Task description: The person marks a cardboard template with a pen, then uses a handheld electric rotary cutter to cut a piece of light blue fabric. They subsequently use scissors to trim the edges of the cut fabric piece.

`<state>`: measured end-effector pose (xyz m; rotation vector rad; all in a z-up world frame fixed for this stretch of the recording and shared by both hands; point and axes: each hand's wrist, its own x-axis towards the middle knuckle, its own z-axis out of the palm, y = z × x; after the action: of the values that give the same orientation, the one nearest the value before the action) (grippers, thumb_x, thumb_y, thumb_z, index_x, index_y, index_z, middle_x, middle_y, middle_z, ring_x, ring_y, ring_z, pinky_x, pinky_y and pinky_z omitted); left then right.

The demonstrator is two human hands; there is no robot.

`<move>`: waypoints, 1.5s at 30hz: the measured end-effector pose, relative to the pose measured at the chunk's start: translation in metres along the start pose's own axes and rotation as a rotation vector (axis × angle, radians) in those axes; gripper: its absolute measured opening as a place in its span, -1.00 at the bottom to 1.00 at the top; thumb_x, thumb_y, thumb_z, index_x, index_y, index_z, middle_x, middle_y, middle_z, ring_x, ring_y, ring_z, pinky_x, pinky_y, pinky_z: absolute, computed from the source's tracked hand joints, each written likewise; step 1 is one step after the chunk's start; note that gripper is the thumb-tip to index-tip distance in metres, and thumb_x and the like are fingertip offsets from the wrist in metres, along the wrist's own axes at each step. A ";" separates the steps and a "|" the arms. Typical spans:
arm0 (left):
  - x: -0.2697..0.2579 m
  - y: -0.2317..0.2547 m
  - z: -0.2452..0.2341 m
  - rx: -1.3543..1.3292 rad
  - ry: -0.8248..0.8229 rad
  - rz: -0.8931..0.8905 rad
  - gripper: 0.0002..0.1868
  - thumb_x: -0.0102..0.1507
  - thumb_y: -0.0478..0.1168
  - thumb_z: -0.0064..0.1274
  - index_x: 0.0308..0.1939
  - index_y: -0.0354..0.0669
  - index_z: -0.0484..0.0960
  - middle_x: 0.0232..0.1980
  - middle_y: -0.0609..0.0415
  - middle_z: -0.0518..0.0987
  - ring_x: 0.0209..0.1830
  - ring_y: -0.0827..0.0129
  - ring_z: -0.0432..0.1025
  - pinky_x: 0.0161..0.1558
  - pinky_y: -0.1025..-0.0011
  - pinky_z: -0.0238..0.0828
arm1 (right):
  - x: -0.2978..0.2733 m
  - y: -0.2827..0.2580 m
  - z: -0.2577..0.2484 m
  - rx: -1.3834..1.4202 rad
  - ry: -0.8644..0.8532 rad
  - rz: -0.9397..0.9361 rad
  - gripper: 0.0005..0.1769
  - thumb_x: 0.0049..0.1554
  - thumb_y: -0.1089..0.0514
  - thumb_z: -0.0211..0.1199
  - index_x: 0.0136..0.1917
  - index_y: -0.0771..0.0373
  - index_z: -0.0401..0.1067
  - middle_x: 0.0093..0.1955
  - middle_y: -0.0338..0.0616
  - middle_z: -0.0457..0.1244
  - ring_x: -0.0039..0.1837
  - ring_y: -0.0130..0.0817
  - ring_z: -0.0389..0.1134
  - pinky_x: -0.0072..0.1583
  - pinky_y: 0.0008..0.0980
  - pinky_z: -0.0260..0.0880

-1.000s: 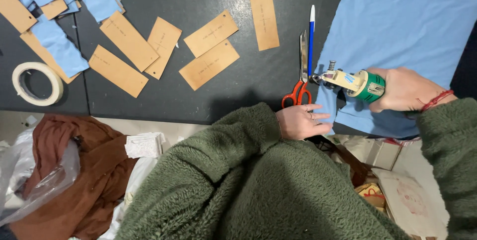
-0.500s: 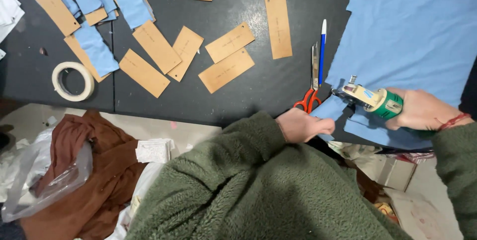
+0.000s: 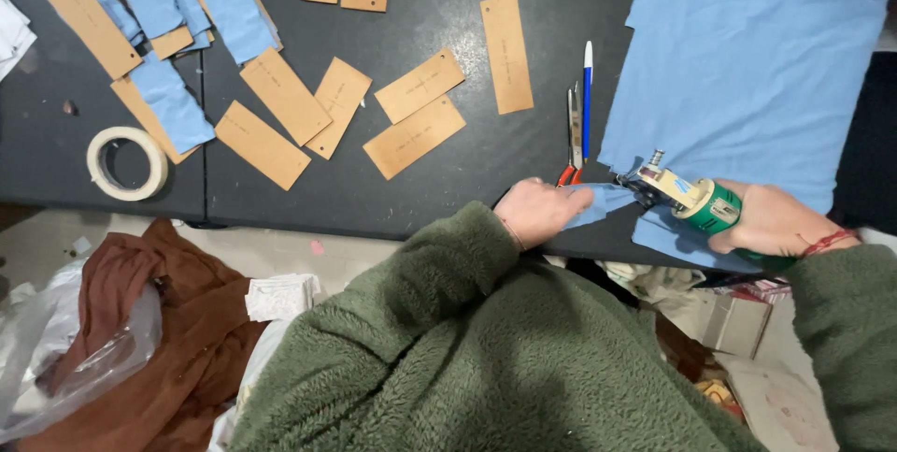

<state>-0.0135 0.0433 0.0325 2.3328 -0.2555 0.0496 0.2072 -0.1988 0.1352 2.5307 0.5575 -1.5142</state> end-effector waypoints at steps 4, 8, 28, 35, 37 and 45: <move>0.019 0.011 0.014 0.252 -0.066 -0.008 -0.41 0.22 -0.25 -0.08 0.38 0.04 0.37 -0.37 0.11 0.63 -0.40 0.22 0.57 -0.28 0.18 0.36 | 0.007 0.016 0.012 0.069 0.032 -0.051 0.00 -0.30 0.14 0.60 0.42 0.07 0.36 0.06 0.00 0.44 0.08 -0.09 0.45 0.19 -0.24 0.43; 0.034 0.028 0.050 0.369 -0.273 -0.211 -0.38 0.34 -0.22 -0.10 0.52 0.10 0.27 -0.26 0.14 0.65 -0.30 0.24 0.58 -0.16 0.21 0.33 | -0.006 0.010 0.013 0.056 0.039 -0.009 0.01 -0.27 0.13 0.58 0.46 0.05 0.33 0.06 0.03 0.46 0.09 -0.08 0.46 0.18 -0.23 0.44; -0.097 -0.001 -0.152 -0.602 0.506 -0.571 -0.75 0.46 -0.15 -0.05 0.18 0.01 0.61 -0.06 0.07 0.71 -0.07 0.45 0.61 0.02 0.45 0.54 | -0.015 0.070 0.132 0.807 0.046 -0.326 -0.43 -0.16 0.23 0.44 0.14 0.36 0.46 0.02 0.06 0.43 0.03 -0.15 0.50 0.11 -0.15 0.49; -0.148 -0.047 -0.273 -0.140 0.821 -0.732 -0.78 0.44 -0.18 -0.04 0.10 -0.04 0.66 -0.08 0.09 0.73 -0.10 0.47 0.64 -0.09 0.47 0.55 | 0.066 0.113 0.170 0.746 0.138 -0.515 -0.41 -0.16 0.39 0.51 0.16 0.41 0.46 -0.03 0.13 0.41 0.05 -0.05 0.51 0.11 -0.08 0.53; -0.159 -0.051 -0.303 -0.031 0.972 -0.696 -0.79 0.46 -0.21 -0.05 0.09 -0.09 0.65 -0.06 0.08 0.74 -0.11 0.44 0.64 -0.08 0.45 0.53 | 0.084 0.122 0.174 0.693 0.166 -0.491 -0.45 -0.17 0.38 0.48 0.14 0.40 0.51 -0.03 0.08 0.42 0.07 -0.11 0.50 0.15 -0.11 0.52; -0.224 -0.076 -0.275 0.346 0.948 -0.604 -0.81 0.41 -0.30 -0.03 0.03 -0.08 0.67 -0.09 0.03 0.70 -0.09 0.17 0.59 0.10 0.25 0.49 | 0.111 0.138 0.202 0.783 0.191 -0.361 -0.50 -0.13 0.38 0.44 0.12 0.39 0.49 -0.04 0.08 0.43 0.04 -0.18 0.49 0.13 -0.14 0.49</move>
<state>-0.2059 0.3285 0.1459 2.3355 0.9772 0.9175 0.1417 -0.3609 -0.0687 3.3311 0.5407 -1.9124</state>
